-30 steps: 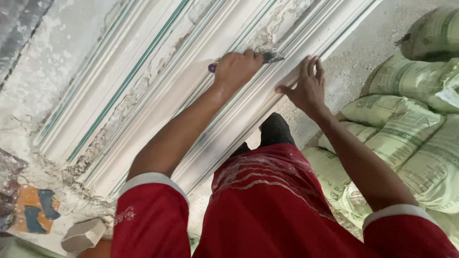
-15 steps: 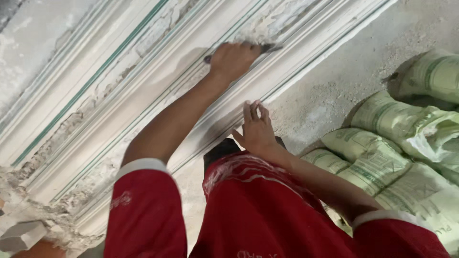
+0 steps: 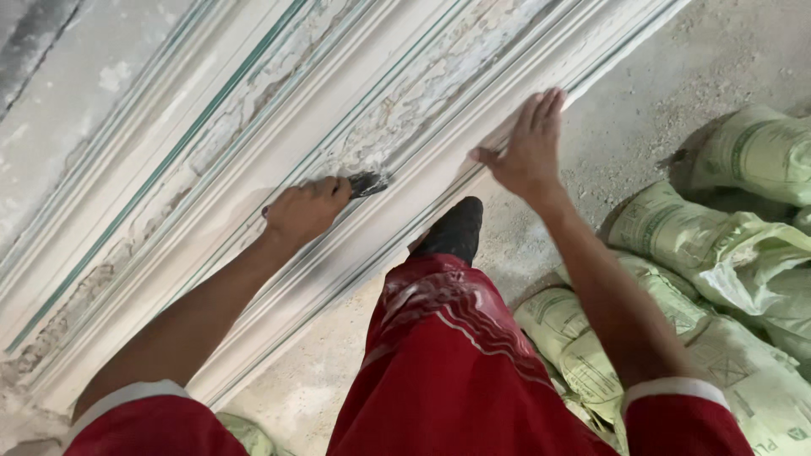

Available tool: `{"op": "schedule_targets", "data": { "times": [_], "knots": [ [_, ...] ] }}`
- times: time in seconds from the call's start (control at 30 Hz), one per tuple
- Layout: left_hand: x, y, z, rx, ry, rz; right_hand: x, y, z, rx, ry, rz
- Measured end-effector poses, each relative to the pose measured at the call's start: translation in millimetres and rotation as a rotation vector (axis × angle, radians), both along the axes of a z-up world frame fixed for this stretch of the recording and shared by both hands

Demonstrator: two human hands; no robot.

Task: The person uses a scraper to remove dried white residue from stacked white decorative moldings. They repeatedly scrape along the grooves and edges of each molding, occasionally wiping the surface with their hand. The work continues across multiple moldings in the stack.

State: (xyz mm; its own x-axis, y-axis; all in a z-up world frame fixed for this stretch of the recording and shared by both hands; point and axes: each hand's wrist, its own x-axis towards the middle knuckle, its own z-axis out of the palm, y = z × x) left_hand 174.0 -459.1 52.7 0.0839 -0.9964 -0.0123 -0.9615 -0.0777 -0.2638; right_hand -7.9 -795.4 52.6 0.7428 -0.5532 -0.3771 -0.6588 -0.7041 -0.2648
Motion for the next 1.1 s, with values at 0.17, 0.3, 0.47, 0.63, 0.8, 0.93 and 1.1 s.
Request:
{"op": "schedule_targets", "data": {
  "times": [0.17, 0.3, 0.47, 0.63, 0.8, 0.93, 1.1],
  "knots": [
    [13.4, -209.6, -11.6, -0.069, 0.226, 0.036, 0.8, 1.0, 0.1, 0.122, -0.008, -0.064],
    [29.4, -419.1, -76.8, -0.106, 0.269, 0.026, 4.1, -5.1, -11.3, 0.149, 0.145, -0.034],
    [39.5, -497.0, -53.2, -0.15, 0.235, 0.007, -16.0, -51.3, -4.7, 0.146, 0.064, 0.296],
    [42.8, -439.5, -23.9, -0.181, 0.194, -0.029, -3.5, -219.9, 64.1, 0.711, 0.018, 0.415],
    [39.0, -405.6, -12.7, -0.049, 0.18, -0.052, -40.8, -366.6, 76.7, 0.509, -0.131, -0.126],
    [47.8, -531.3, -12.7, -0.012, 0.311, -0.019, -23.2, -452.1, 78.0, 0.443, -0.221, -0.229],
    [60.8, -684.0, -57.0, -0.269, 0.271, -0.057, 16.5, -580.9, 30.3, 0.177, -0.408, 0.019]
  ]
}}
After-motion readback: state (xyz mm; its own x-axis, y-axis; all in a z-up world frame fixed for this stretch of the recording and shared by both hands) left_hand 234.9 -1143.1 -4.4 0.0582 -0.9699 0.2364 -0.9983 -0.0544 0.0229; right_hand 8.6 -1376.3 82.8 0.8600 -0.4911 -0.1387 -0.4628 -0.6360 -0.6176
